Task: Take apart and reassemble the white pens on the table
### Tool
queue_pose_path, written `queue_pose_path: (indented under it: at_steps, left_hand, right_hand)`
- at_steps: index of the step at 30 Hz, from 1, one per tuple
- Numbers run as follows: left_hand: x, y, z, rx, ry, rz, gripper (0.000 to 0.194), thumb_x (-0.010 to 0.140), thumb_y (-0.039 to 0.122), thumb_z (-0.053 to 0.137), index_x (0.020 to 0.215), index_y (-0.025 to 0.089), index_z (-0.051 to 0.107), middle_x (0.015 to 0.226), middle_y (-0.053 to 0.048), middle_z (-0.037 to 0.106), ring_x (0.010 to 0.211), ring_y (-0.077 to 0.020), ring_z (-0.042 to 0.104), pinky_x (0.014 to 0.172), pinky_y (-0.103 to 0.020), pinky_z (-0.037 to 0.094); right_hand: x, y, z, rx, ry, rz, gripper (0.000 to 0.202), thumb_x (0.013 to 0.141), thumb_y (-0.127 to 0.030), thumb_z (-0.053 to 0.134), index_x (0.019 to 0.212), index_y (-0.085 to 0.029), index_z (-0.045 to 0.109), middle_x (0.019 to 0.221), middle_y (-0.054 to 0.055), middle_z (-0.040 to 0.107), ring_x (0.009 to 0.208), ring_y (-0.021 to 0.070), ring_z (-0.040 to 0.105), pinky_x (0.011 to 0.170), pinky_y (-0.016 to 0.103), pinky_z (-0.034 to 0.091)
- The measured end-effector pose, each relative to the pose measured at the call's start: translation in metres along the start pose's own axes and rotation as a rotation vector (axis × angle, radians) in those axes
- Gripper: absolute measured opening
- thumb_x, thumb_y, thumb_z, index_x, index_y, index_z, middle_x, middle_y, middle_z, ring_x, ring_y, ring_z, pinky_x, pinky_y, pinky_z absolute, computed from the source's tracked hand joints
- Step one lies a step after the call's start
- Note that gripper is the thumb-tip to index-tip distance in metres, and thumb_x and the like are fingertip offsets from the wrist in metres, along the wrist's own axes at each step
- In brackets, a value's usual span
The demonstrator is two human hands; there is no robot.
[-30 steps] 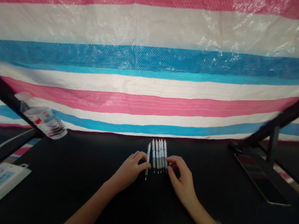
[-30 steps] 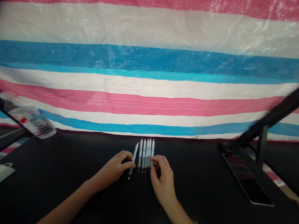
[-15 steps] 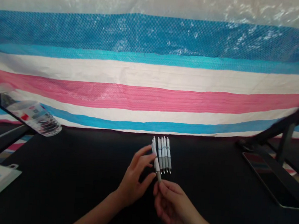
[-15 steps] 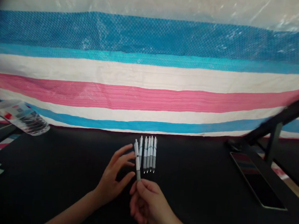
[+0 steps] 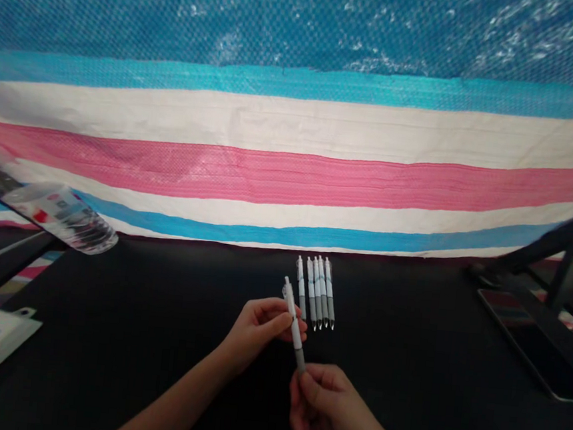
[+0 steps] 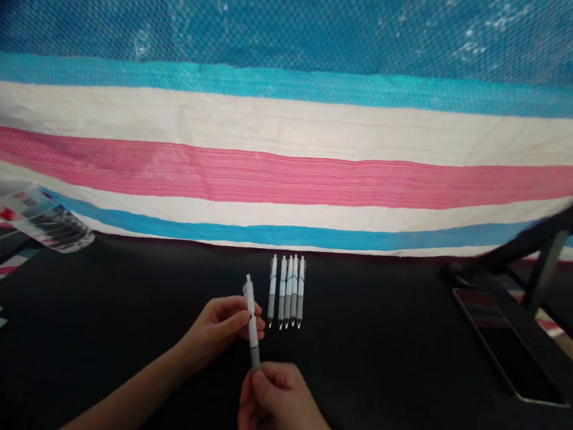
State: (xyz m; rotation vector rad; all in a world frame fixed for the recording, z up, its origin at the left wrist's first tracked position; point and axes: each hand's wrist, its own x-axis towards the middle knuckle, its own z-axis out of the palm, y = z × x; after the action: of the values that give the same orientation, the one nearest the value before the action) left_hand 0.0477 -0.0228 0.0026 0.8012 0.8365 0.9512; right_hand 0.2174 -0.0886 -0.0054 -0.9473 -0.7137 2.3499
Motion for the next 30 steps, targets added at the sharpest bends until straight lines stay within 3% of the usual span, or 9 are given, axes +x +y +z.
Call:
queue_pose_path:
  at_steps: [6, 10, 14, 16, 18, 21, 24, 28, 30]
  left_hand:
    - [0.002, -0.001, 0.003, 0.021, 0.034, 0.038, 0.03, 0.072, 0.039, 0.085, 0.085, 0.013, 0.076, 0.074, -0.008, 0.078, 0.064, -0.0183, 0.073, 0.063, -0.026, 0.056]
    - [0.003, 0.0, 0.004, -0.035, 0.064, 0.049, 0.031, 0.071, 0.039, 0.086, 0.085, 0.013, 0.075, 0.073, -0.007, 0.077, 0.064, -0.0166, 0.072, 0.065, -0.026, 0.057]
    - [0.003, 0.002, 0.004, -0.086, 0.06, 0.042, 0.033, 0.071, 0.038, 0.087, 0.087, 0.013, 0.074, 0.075, -0.007, 0.077, 0.065, -0.0166, 0.072, 0.064, -0.025, 0.056]
    - [0.004, 0.003, 0.004, -0.111, 0.065, 0.04, 0.032, 0.07, 0.036, 0.088, 0.087, 0.012, 0.074, 0.074, -0.007, 0.076, 0.064, -0.0161, 0.071, 0.065, -0.025, 0.056]
    - [0.004, 0.004, 0.005, -0.123, 0.062, 0.035, 0.032, 0.07, 0.035, 0.088, 0.086, 0.012, 0.074, 0.073, -0.006, 0.076, 0.064, -0.0155, 0.071, 0.065, -0.025, 0.056]
    - [0.003, 0.005, 0.006, -0.112, 0.039, 0.035, 0.031, 0.071, 0.035, 0.087, 0.087, 0.012, 0.074, 0.073, -0.006, 0.076, 0.063, -0.0151, 0.07, 0.064, -0.024, 0.056]
    - [0.003, 0.005, 0.006, -0.099, 0.044, 0.04, 0.031, 0.072, 0.036, 0.086, 0.088, 0.012, 0.074, 0.073, -0.006, 0.076, 0.063, -0.0144, 0.07, 0.063, -0.024, 0.055]
    - [0.003, 0.002, 0.005, -0.082, 0.06, 0.047, 0.032, 0.072, 0.037, 0.086, 0.088, 0.013, 0.074, 0.073, -0.005, 0.075, 0.063, -0.0142, 0.069, 0.064, -0.024, 0.055]
    - [0.004, 0.001, 0.005, -0.074, 0.051, 0.052, 0.032, 0.072, 0.038, 0.086, 0.088, 0.013, 0.074, 0.073, -0.005, 0.075, 0.063, -0.0141, 0.069, 0.064, -0.024, 0.055]
  right_hand:
    - [0.005, 0.013, 0.001, -0.04, 0.08, -0.083, 0.054, 0.074, -0.065, 0.074, 0.078, -0.015, 0.055, 0.053, 0.0, 0.061, 0.034, 0.007, 0.05, 0.033, 0.015, 0.029]
    - [0.004, 0.007, 0.0, 0.114, 0.021, -0.093, 0.056, 0.076, -0.062, 0.074, 0.097, -0.012, 0.061, 0.074, 0.008, 0.07, 0.052, 0.0145, 0.065, 0.04, 0.018, 0.041]
    - [0.001, -0.002, -0.003, 0.215, -0.007, -0.074, 0.041, 0.082, -0.052, 0.073, 0.089, -0.014, 0.059, 0.07, 0.004, 0.067, 0.056, 0.0139, 0.064, 0.041, 0.017, 0.042]
    - [-0.001, -0.006, -0.004, 0.221, -0.015, -0.085, 0.037, 0.081, -0.045, 0.076, 0.093, -0.015, 0.058, 0.077, 0.004, 0.069, 0.061, 0.0141, 0.065, 0.042, 0.017, 0.044]
    - [-0.003, -0.008, -0.004, 0.209, -0.036, -0.058, 0.038, 0.082, -0.046, 0.074, 0.097, -0.015, 0.059, 0.084, 0.008, 0.07, 0.066, 0.016, 0.067, 0.042, 0.017, 0.045]
    - [-0.004, -0.009, -0.003, 0.178, -0.045, -0.023, 0.038, 0.087, -0.05, 0.068, 0.092, -0.013, 0.058, 0.08, 0.008, 0.069, 0.065, 0.0171, 0.068, 0.042, 0.018, 0.046]
    - [-0.003, -0.009, -0.003, 0.146, -0.035, -0.051, 0.034, 0.079, -0.035, 0.079, 0.097, -0.015, 0.056, 0.084, 0.005, 0.07, 0.067, 0.0161, 0.069, 0.045, 0.018, 0.049]
    - [-0.003, -0.008, -0.004, 0.176, -0.055, -0.053, 0.036, 0.089, -0.047, 0.067, 0.098, -0.012, 0.058, 0.088, 0.01, 0.071, 0.07, 0.0176, 0.071, 0.044, 0.018, 0.051]
    - [-0.003, -0.007, -0.004, 0.169, -0.056, -0.057, 0.034, 0.088, -0.043, 0.07, 0.096, -0.013, 0.057, 0.087, 0.009, 0.071, 0.07, 0.0173, 0.071, 0.045, 0.018, 0.051]
